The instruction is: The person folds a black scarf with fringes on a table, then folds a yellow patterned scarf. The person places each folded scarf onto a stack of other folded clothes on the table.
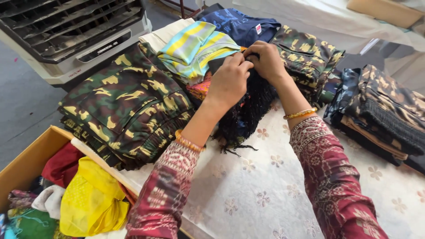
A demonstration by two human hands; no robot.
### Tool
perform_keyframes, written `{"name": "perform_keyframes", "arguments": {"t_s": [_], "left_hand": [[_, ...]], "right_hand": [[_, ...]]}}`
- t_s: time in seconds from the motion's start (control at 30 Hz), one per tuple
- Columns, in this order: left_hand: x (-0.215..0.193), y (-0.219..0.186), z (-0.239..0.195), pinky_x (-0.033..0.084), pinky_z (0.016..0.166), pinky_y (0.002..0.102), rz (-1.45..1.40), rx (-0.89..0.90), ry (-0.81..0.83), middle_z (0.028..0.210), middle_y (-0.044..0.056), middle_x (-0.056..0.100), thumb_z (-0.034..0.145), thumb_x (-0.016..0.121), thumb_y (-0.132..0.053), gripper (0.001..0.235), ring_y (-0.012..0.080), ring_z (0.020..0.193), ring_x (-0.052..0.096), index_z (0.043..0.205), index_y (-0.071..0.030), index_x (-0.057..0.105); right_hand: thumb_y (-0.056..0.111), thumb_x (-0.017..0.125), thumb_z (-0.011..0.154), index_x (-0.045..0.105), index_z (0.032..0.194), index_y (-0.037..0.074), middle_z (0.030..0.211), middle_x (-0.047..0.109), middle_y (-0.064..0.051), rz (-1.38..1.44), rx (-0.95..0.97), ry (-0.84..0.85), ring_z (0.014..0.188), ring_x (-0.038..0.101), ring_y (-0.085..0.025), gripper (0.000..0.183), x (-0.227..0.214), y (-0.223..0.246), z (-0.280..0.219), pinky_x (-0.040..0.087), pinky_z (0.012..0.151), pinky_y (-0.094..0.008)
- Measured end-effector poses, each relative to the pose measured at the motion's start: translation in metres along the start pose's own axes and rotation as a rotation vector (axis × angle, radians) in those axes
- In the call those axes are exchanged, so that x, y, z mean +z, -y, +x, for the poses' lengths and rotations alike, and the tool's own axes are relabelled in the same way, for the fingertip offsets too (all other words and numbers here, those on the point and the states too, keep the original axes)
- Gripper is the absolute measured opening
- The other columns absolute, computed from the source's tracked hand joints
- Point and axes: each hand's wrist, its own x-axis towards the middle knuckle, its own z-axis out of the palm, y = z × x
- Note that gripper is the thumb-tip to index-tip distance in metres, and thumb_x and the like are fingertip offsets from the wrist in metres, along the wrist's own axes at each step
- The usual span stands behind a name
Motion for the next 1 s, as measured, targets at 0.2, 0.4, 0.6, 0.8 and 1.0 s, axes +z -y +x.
{"name": "perform_keyframes", "arguments": {"t_s": [0.2,0.4,0.6,0.8,1.0], "left_hand": [[0.042,0.022,-0.014,0.025,0.114,0.059,0.165,-0.009,0.254,0.152,0.017,0.042,0.093,0.062,-0.045,0.057,0.0424,0.144,0.027,0.141,-0.015,0.056],[0.025,0.006,-0.014,0.002,0.117,0.066,0.222,-0.219,0.473,0.164,0.016,0.019,0.091,0.056,-0.057,0.066,0.0475,0.151,-0.001,0.149,-0.028,0.047],[0.022,0.019,-0.011,0.005,0.12,0.063,0.189,-0.335,0.578,0.166,0.009,0.022,0.088,0.057,-0.062,0.06,0.0433,0.153,0.005,0.143,-0.038,0.053],[-0.014,0.019,-0.023,0.039,0.115,0.044,0.224,-0.202,0.262,0.144,0.011,0.059,0.09,0.07,-0.048,0.049,0.0356,0.136,0.048,0.127,-0.015,0.071],[-0.081,0.004,-0.054,0.051,0.098,0.041,-0.123,-0.243,0.101,0.128,0.015,0.068,0.089,0.075,-0.024,0.041,0.034,0.115,0.065,0.124,-0.004,0.069]], "right_hand": [[-0.001,0.074,0.087,0.077,0.098,0.005,0.113,0.073,-0.012,-0.246,-0.254,-0.123,0.105,0.066,-0.033,0.012,-0.01,0.023,-0.018,0.053,0.093,-0.043],[0.003,0.065,0.09,0.076,0.108,0.003,0.118,0.074,-0.012,-0.159,-0.261,0.13,0.116,0.066,-0.031,0.021,0.006,0.019,-0.033,0.051,0.098,-0.044],[0.011,0.059,0.1,0.071,0.118,0.003,0.123,0.072,-0.014,-0.12,-0.18,0.139,0.119,0.065,-0.033,0.023,0.026,0.004,-0.036,0.049,0.104,-0.045],[0.018,0.062,0.101,0.07,0.12,0.003,0.125,0.071,-0.016,-0.129,-0.107,0.112,0.121,0.063,-0.033,0.026,0.035,0.002,-0.032,0.046,0.104,-0.046],[0.018,0.068,0.1,0.066,0.131,0.003,0.136,0.066,-0.018,-0.04,-0.142,-0.079,0.134,0.056,-0.036,0.034,-0.016,0.03,-0.048,0.044,0.112,-0.046]]}}
